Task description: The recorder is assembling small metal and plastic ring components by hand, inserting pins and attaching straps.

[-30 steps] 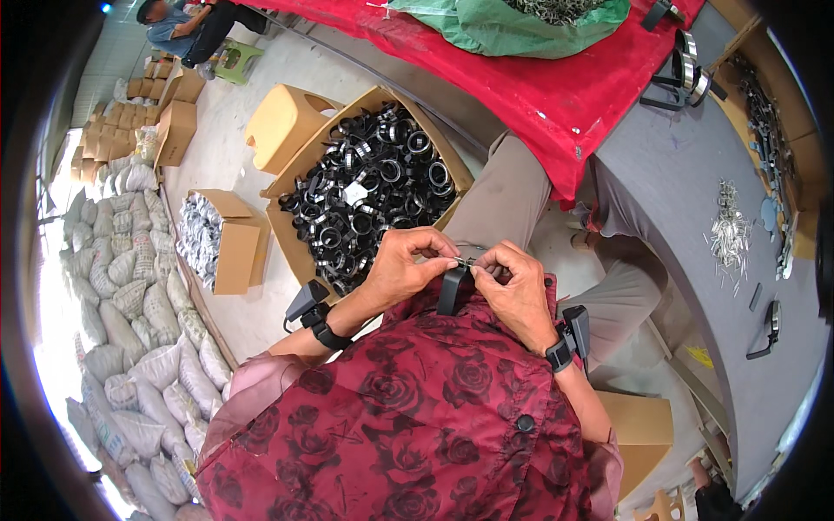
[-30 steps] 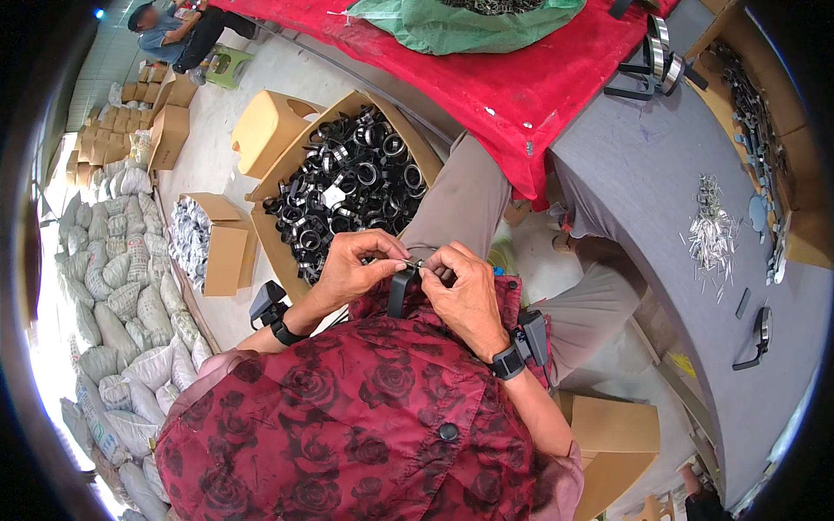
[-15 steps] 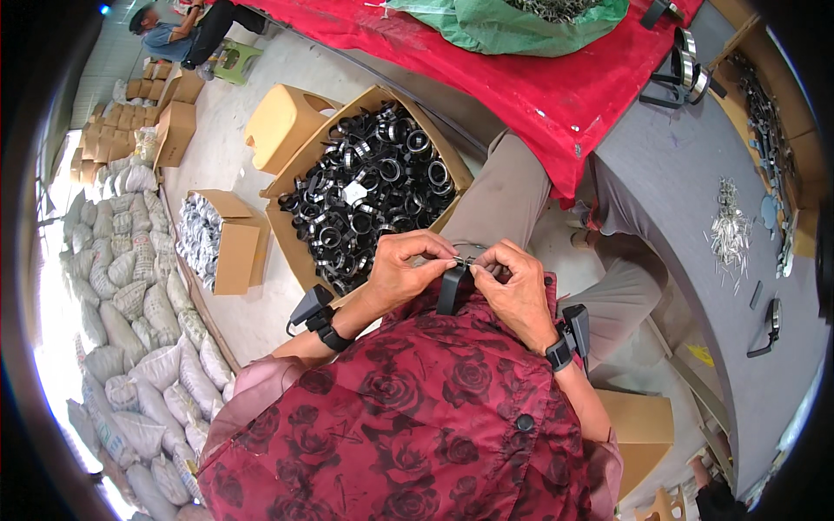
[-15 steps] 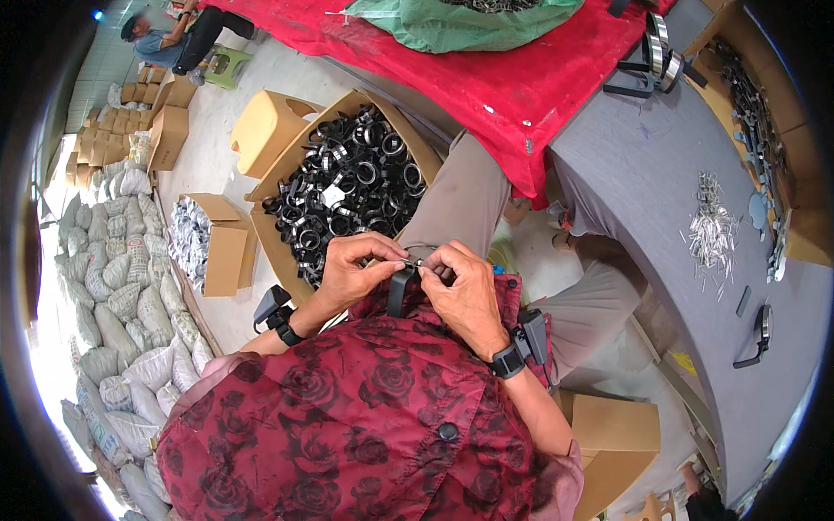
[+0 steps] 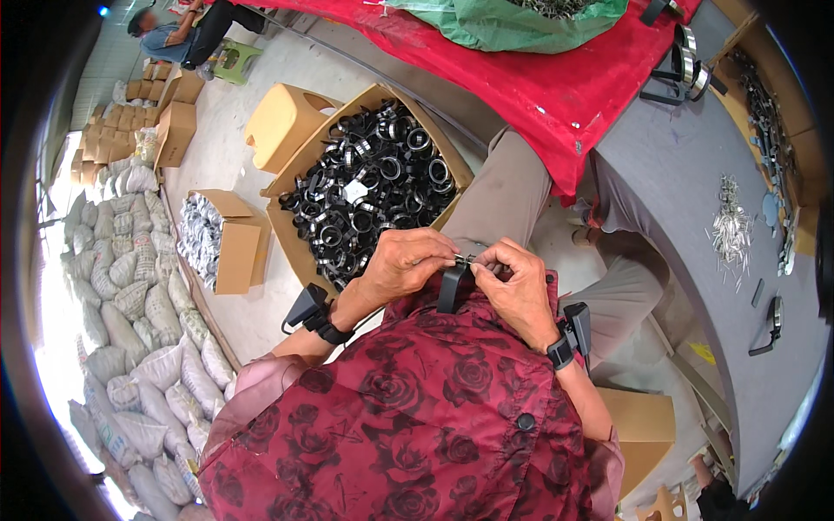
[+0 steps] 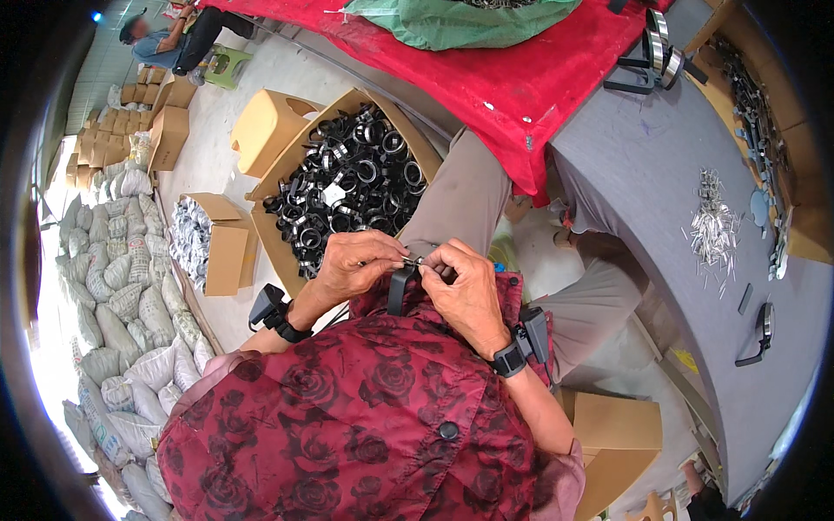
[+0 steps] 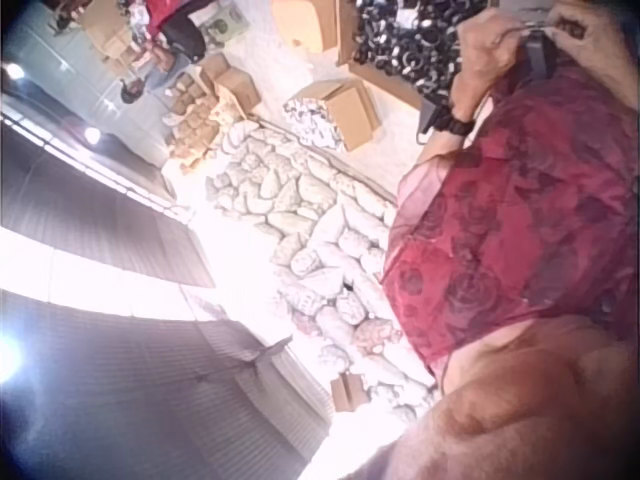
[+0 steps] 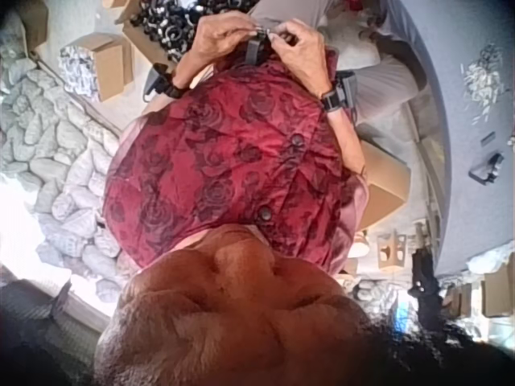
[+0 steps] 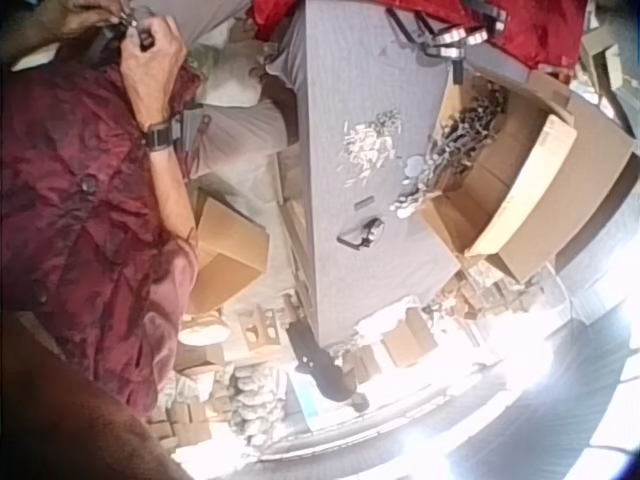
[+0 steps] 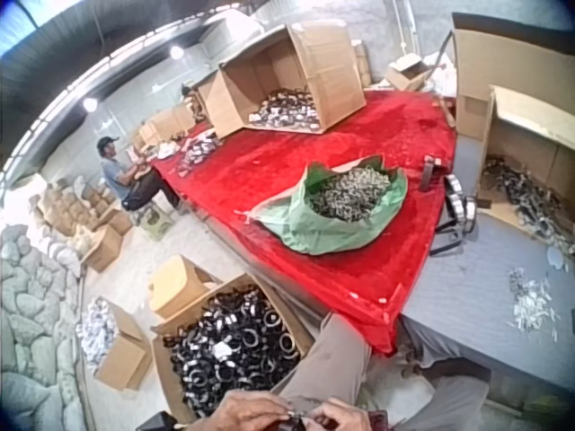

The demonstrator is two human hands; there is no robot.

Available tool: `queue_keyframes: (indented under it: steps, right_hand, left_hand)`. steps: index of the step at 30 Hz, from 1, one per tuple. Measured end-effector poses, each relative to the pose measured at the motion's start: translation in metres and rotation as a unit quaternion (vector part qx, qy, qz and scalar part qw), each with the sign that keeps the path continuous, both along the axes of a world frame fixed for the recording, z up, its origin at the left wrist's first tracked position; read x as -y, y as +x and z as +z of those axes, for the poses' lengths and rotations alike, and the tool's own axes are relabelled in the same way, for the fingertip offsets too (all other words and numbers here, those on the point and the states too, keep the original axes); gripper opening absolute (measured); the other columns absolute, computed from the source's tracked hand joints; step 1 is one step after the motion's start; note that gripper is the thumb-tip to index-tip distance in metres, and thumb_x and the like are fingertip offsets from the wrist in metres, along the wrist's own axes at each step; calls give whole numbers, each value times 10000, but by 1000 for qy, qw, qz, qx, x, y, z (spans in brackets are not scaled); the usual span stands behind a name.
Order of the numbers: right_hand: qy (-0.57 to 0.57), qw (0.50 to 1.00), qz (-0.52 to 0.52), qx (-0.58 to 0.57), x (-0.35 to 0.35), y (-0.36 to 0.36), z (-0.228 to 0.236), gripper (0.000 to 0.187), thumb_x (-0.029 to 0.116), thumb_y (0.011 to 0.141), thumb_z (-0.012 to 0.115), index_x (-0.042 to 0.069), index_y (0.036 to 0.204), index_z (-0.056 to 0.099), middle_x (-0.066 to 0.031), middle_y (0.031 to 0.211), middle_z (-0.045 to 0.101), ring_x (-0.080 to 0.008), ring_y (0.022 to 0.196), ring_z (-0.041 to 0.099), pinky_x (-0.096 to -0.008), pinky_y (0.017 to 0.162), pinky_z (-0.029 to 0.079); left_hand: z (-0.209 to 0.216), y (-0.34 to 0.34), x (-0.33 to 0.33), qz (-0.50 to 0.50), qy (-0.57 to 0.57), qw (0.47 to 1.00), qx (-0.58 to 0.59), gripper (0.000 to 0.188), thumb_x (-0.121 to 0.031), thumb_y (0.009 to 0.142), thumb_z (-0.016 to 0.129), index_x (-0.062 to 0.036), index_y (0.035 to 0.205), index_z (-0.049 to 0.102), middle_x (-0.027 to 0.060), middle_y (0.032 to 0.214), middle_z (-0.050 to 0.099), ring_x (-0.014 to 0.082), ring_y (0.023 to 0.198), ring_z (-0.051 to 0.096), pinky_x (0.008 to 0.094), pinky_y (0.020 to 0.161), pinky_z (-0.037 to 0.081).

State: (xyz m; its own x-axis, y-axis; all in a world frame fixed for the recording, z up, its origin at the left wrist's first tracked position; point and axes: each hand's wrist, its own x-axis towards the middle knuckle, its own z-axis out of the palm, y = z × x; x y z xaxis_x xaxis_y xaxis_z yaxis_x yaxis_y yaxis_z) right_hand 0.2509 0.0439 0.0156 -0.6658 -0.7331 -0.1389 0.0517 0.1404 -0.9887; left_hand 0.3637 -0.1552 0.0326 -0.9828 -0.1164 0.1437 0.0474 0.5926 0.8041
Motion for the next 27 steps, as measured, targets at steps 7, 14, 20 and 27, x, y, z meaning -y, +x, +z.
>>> queue_keyframes:
  steps: [7,14,20,27]
  right_hand:
    - [3,1000,-1,7,0,0,-1,87,20,861,747,-28,872,676,-72,773,600,-142,647,571,-313,607,460]
    - [-6,999,-6,-54,3,1,3,78,0,839,733,-18,855,659,-113,778,604,-255,702,617,-373,638,477]
    - [-2,996,-4,-89,3,1,3,90,4,826,740,-13,856,656,-125,786,611,-296,732,628,-402,656,488]
    - [-1,996,7,-92,2,1,4,64,10,836,734,-18,868,687,-131,805,620,-306,776,635,-402,678,486]
  left_hand:
    - [4,-2,-1,-2,-9,1000,14,77,23,815,804,-3,881,777,125,927,794,261,880,787,337,756,622]
    - [2,0,-2,15,9,1000,13,73,16,816,809,-9,879,782,122,921,796,250,878,787,331,757,619]
    - [-2,2,-1,14,16,1000,9,71,17,815,809,-8,877,785,125,923,796,247,883,786,333,759,619]
    - [0,0,-2,13,21,1000,11,71,27,815,793,-5,878,784,133,922,793,248,878,785,331,755,615]
